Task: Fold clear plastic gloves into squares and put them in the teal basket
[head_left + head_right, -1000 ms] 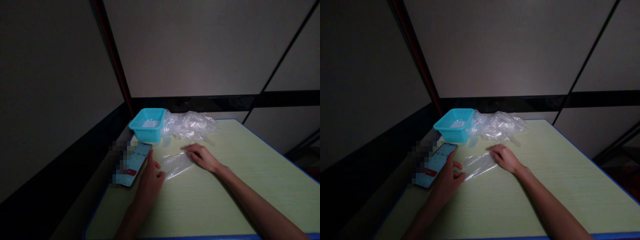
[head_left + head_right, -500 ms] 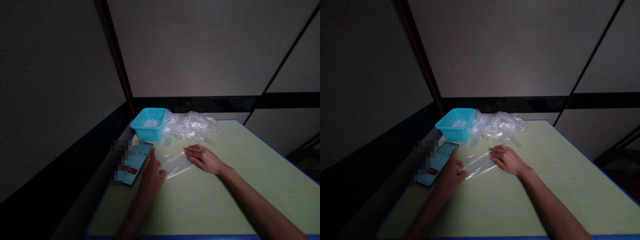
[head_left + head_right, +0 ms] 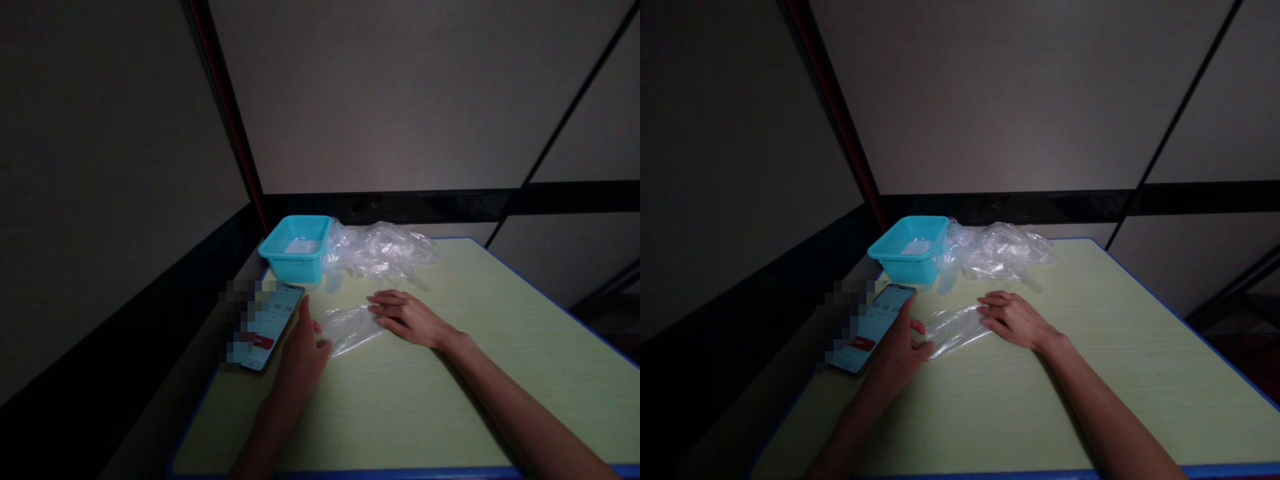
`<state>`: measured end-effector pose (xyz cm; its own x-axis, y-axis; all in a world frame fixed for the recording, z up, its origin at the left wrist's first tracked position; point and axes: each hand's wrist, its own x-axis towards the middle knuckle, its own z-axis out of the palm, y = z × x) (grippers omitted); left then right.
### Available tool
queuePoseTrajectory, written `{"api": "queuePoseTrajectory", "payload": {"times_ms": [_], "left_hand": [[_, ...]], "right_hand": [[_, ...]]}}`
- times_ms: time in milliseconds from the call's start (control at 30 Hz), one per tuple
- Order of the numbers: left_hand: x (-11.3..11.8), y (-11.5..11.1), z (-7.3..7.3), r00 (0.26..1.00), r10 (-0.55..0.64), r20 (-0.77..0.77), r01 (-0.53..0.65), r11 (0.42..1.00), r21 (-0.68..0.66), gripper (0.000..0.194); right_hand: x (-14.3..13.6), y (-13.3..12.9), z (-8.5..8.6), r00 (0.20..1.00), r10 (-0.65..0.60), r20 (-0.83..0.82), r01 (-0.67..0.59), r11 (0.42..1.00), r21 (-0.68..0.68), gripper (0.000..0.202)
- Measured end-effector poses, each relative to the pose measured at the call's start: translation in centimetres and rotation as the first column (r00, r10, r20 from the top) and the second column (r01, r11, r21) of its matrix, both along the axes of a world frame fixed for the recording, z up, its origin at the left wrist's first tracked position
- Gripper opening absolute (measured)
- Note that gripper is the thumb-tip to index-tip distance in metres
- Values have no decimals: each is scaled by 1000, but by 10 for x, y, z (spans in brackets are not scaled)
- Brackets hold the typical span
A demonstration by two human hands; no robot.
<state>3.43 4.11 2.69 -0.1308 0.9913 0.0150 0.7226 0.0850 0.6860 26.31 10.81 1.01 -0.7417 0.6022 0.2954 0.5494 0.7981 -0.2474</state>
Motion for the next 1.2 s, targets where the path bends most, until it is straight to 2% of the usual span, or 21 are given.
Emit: {"api": "queuePoseTrajectory", "payload": {"times_ms": [200, 367, 767, 1033, 1200], "left_hand": [[-1, 0, -2, 998, -5, 62, 4, 1000, 15, 80], [-3, -1, -6, 988, 34, 147, -36, 999, 14, 77], [-2, -1, -5, 982, 42, 186, -44, 999, 6, 77], [-3, -7, -7, 947, 66, 315, -87, 995, 55, 70], [-9, -10, -14, 927, 75, 367, -110, 991, 76, 68]], "right_hand": [[-1, 0, 1, 1000, -18, -21, 18, 1000, -12, 33], [0, 0, 0, 998, -15, -68, 13, 999, -34, 31], [0, 2, -2, 998, -18, -64, 15, 999, -40, 31], [-1, 2, 0, 997, -1, -81, -2, 999, -43, 31], [0, 2, 0, 996, 7, -90, -11, 999, -46, 30]]}}
